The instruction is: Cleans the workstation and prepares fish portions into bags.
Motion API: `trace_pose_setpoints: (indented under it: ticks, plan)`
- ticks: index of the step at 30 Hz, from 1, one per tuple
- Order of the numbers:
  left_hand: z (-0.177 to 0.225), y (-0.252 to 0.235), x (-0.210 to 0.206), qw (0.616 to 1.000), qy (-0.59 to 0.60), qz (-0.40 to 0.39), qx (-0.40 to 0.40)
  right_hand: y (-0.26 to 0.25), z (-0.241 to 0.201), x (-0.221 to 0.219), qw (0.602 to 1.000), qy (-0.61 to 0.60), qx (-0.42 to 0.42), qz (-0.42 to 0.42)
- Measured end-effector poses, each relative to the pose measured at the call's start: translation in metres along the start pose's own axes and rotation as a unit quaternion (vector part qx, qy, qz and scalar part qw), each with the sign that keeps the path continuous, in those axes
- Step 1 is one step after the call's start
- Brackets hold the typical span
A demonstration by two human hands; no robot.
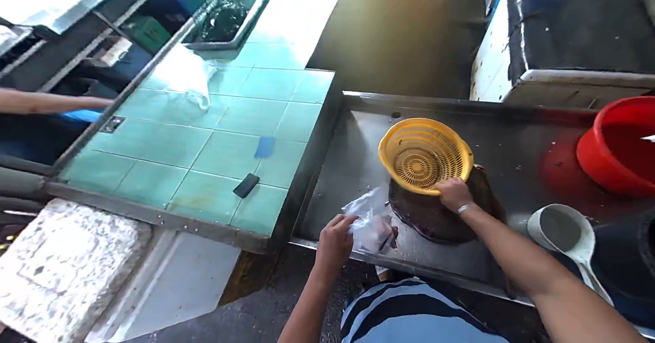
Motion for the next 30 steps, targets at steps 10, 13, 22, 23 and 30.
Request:
trace_pose_setpoints:
  ticks: [10,13,22,23,30]
  plan:
    - [0.001,-0.053,0.040,0.993,-0.077,0.053,-0.077,0.048,0.094,0.126,0.416,-0.784,-0.048,0.458]
    - [0.003,-0.071,0.060,0.991,-0.096,0.051,-0.075,0.064,0.109,0.061,0.400,-0.816,-0.116,0.401]
    - [-0.019,-0.042,0.125,0.983,-0.145,0.105,0.030,0.112,0.083,0.078,0.491,-0.742,-0.159,0.429]
    - [-0.015,-0.029,0.132,0.982,-0.146,0.113,0.038,0.121,0.070,0.088,0.562,-0.694,-0.152,0.424]
    - [0.008,0.118,0.150,0.964,-0.159,0.166,0.130,0.137,-0.029,0.078,0.928,-0.311,0.073,0.194]
Point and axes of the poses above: each hand's wrist, its own y-axis away from the middle knuckle, its own x-axis out of the back of the hand, z = x × y, the point moved 5 cm from there along -y, towards the middle knuckle, and after that the axes turned 7 degrees about -y, right-handed, at the moved point
